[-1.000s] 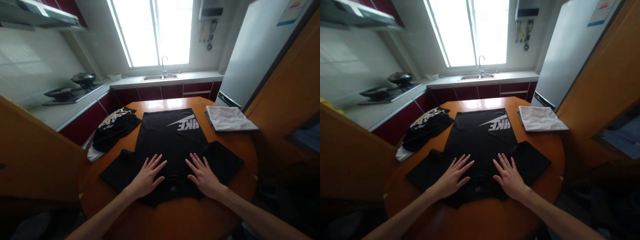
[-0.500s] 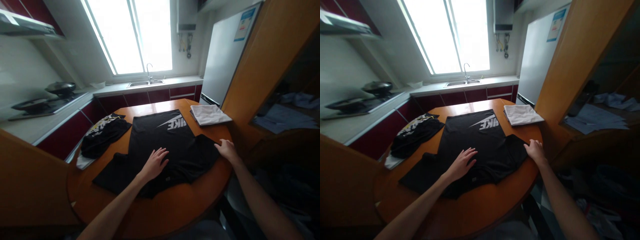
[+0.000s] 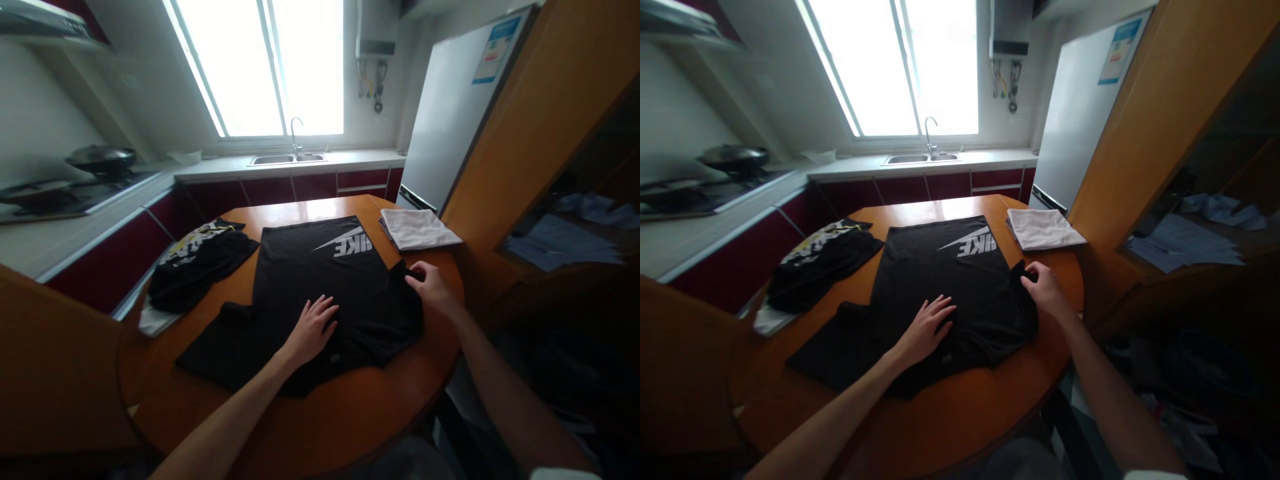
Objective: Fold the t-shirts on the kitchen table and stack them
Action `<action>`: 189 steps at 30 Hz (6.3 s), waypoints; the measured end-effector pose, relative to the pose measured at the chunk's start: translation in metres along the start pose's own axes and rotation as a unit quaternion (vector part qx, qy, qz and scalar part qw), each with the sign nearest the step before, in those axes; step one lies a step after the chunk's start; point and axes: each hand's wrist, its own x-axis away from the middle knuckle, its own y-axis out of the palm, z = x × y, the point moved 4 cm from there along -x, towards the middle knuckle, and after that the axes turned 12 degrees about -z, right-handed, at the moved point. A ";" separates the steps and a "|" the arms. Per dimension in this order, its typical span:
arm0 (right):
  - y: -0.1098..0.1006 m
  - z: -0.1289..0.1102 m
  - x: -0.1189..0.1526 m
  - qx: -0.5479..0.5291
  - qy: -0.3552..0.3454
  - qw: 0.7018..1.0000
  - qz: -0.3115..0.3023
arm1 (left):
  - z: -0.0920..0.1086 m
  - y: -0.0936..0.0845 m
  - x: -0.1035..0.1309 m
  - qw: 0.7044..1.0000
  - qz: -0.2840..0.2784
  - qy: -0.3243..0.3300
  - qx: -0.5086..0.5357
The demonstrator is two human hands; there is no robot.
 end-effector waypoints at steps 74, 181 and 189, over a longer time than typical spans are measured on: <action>0.084 0.012 -0.015 0.095 -0.196 0.975 0.042 | -0.076 -0.104 0.067 0.923 0.124 -0.188 0.312; 0.054 0.025 -0.128 -0.115 -0.099 0.955 -0.254 | -0.173 -0.107 0.074 0.946 0.136 -0.172 0.239; 0.078 0.040 -0.144 -0.128 -0.087 0.960 -0.233 | -0.190 -0.100 0.052 0.943 0.143 -0.191 0.231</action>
